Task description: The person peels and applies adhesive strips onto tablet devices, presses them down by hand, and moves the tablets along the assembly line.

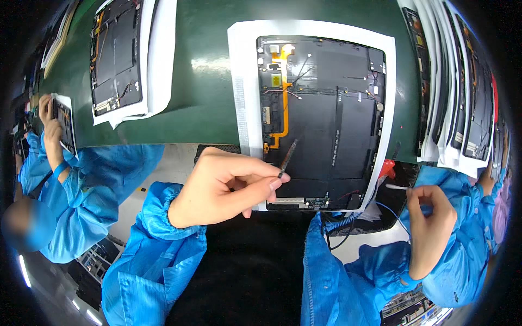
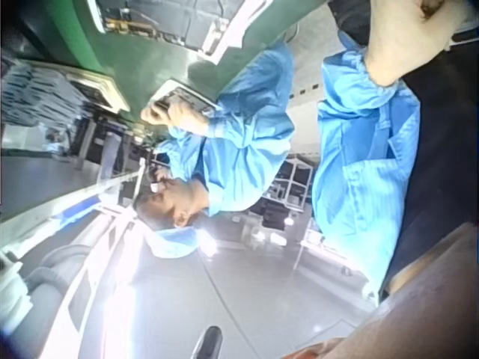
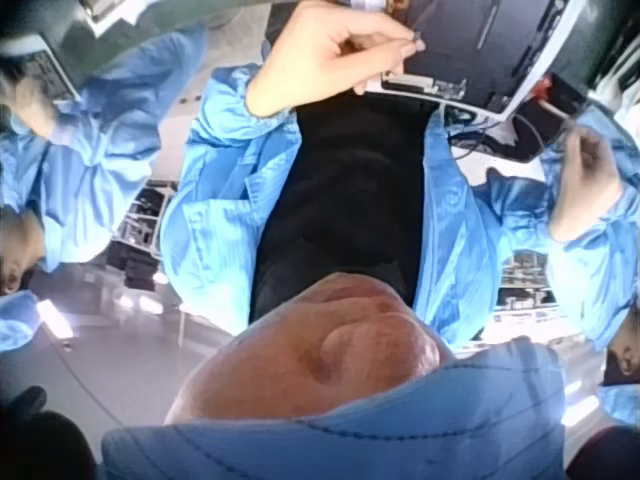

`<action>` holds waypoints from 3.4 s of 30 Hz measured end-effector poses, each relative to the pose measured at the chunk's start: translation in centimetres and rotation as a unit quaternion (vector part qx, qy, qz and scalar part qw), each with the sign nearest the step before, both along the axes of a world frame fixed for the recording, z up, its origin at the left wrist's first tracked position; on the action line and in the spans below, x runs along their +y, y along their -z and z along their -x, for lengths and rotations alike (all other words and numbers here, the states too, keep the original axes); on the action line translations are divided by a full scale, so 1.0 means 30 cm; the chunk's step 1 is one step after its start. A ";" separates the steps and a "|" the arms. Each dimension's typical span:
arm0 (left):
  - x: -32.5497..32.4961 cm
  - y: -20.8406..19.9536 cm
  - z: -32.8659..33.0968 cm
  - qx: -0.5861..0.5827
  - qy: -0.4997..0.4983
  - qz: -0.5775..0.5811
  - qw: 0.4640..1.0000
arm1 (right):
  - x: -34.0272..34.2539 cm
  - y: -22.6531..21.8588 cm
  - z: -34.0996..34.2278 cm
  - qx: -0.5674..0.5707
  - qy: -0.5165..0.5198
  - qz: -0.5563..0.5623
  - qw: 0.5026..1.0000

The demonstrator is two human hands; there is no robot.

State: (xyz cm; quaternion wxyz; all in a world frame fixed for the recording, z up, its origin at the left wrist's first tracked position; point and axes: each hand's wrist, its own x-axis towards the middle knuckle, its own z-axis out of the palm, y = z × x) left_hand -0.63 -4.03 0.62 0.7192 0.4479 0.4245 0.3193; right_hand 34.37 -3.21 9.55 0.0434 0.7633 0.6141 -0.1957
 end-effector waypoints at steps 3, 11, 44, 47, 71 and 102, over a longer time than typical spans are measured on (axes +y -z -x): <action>0.033 -0.022 0.003 0.027 0.023 -0.022 0.999 | -0.003 0.009 -0.062 -0.067 0.040 0.061 0.995; 0.084 -0.032 -0.044 0.054 0.059 -0.077 0.994 | 0.089 0.170 0.393 0.305 -0.316 -0.219 0.871; 0.192 0.036 -0.020 0.362 0.184 -0.507 0.760 | 0.301 0.306 0.319 0.309 -0.213 -0.229 0.898; 0.198 0.040 -0.030 0.363 0.174 -0.509 0.761 | 0.300 0.304 0.315 0.307 -0.207 -0.230 0.900; 0.216 0.030 -0.078 0.423 0.157 -0.481 0.752 | 0.306 0.330 0.317 0.309 -0.187 -0.224 0.905; 0.166 -0.036 -0.095 0.466 0.042 -0.491 0.735 | 0.278 0.277 0.298 0.221 -0.225 -0.295 0.902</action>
